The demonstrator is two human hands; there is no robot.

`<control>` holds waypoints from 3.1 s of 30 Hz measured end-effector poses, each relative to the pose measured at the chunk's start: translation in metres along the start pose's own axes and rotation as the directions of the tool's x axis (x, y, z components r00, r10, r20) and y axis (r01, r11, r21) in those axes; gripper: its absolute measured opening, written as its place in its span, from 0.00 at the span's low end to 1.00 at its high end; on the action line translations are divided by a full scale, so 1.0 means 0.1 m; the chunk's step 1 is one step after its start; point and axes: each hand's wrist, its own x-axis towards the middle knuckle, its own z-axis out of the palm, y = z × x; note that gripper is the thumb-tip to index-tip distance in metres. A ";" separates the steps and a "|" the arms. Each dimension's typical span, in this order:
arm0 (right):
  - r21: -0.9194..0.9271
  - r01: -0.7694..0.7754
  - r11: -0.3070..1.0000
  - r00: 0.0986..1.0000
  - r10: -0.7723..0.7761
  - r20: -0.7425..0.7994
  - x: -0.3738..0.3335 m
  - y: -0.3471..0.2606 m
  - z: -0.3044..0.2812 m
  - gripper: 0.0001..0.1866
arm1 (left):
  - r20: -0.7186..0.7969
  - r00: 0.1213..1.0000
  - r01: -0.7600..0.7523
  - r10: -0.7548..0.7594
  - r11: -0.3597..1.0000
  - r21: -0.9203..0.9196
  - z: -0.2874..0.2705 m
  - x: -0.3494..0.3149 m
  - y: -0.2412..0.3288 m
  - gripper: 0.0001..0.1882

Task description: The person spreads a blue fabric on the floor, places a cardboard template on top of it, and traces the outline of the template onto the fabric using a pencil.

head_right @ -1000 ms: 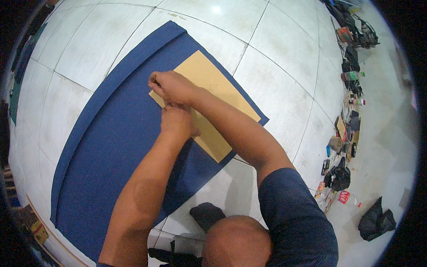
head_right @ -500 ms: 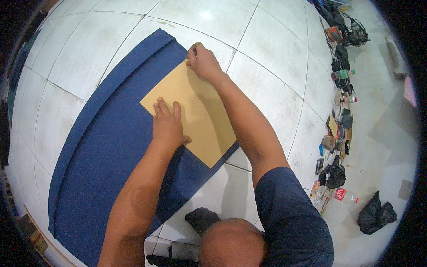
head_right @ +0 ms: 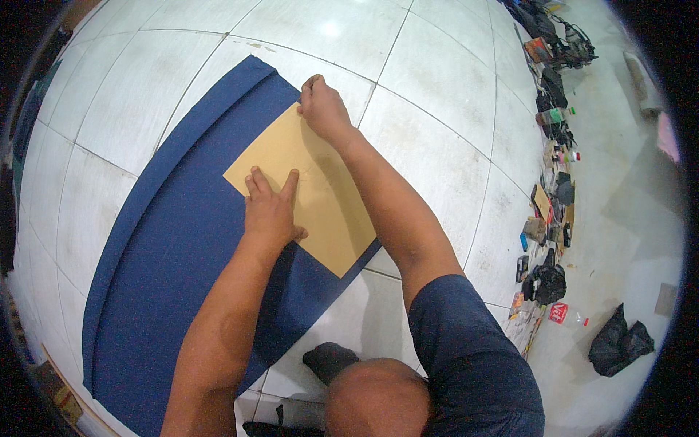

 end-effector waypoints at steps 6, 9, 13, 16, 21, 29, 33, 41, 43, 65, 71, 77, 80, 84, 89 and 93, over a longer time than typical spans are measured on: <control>-0.136 0.158 0.978 0.984 -0.168 -0.067 -0.09 0.01 0.02 0.14 | 0.005 1.000 -0.007 0.006 1.000 0.013 -0.01 -0.01 0.01 0.64; -0.279 0.154 0.948 0.981 -0.181 -0.074 -0.26 0.06 0.00 0.14 | -0.019 1.000 -0.008 0.009 1.000 0.029 0.02 0.00 0.00 0.65; -0.256 0.044 0.966 0.988 -0.080 -0.131 -0.68 0.25 -0.17 0.14 | -0.064 0.998 -0.016 0.017 1.000 0.023 0.10 0.04 -0.01 0.68; -0.228 -0.009 0.974 0.990 -0.024 -0.140 -1.13 0.45 -0.40 0.14 | -0.005 1.000 0.000 0.000 0.999 0.036 0.02 0.03 0.03 0.67; -0.182 -0.191 0.965 0.971 0.157 -0.182 -1.81 0.72 -0.73 0.15 | -0.042 0.999 -0.007 0.008 1.000 0.025 0.08 0.06 0.00 0.68; 0.024 -0.320 0.947 0.919 0.316 -0.234 -2.47 0.93 -1.02 0.14 | 0.011 1.000 0.019 -0.019 0.999 0.032 0.01 0.05 0.05 0.66; 0.089 -0.347 0.934 0.902 0.358 -0.244 -2.50 0.94 -1.01 0.13 | 0.008 1.000 0.017 -0.017 1.000 0.027 -0.01 0.04 0.08 0.66; 0.235 -0.296 0.926 0.891 0.356 -0.281 -2.54 0.99 -0.94 0.11 | -0.020 1.000 0.007 -0.006 0.998 0.056 0.09 0.09 0.01 0.69; 0.239 -0.284 0.929 0.883 0.350 -0.312 -2.54 0.96 -0.91 0.11 | -0.019 1.000 0.005 -0.004 0.998 0.060 0.09 0.09 0.02 0.70; -0.234 -0.172 0.957 0.936 0.084 -0.342 -2.58 0.95 -0.89 0.09 | -0.042 0.999 -0.026 0.026 1.000 -0.009 0.02 0.01 0.06 0.65; -0.438 -0.046 0.898 0.985 -0.031 -0.167 -2.85 0.60 -0.78 0.07 | -0.053 0.998 -0.012 0.015 0.999 0.052 0.11 0.09 -0.01 0.69; -0.339 0.074 0.938 0.997 -0.061 0.050 -3.36 0.29 -0.51 0.10 | -0.038 0.999 -0.007 0.009 0.998 0.065 0.10 0.08 0.01 0.68; -0.258 0.053 0.965 0.992 -0.021 0.126 -3.45 0.20 -0.44 0.09 | -0.039 0.999 -0.011 0.014 0.997 0.079 0.12 0.09 0.01 0.68; -0.186 -0.008 0.983 0.988 0.036 0.151 -3.45 0.15 -0.45 0.09 | -0.048 0.999 -0.017 0.021 0.997 0.071 0.13 0.10 0.01 0.68; -0.151 -0.104 0.983 0.974 0.131 0.182 -3.41 0.17 -0.48 0.09 | -0.044 0.999 -0.023 0.024 0.999 0.024 0.08 0.06 0.02 0.66; -0.150 -0.098 0.984 0.971 0.128 0.201 -3.42 0.22 -0.49 0.11 | -0.033 0.999 -0.009 0.011 0.998 0.059 0.10 0.09 0.01 0.68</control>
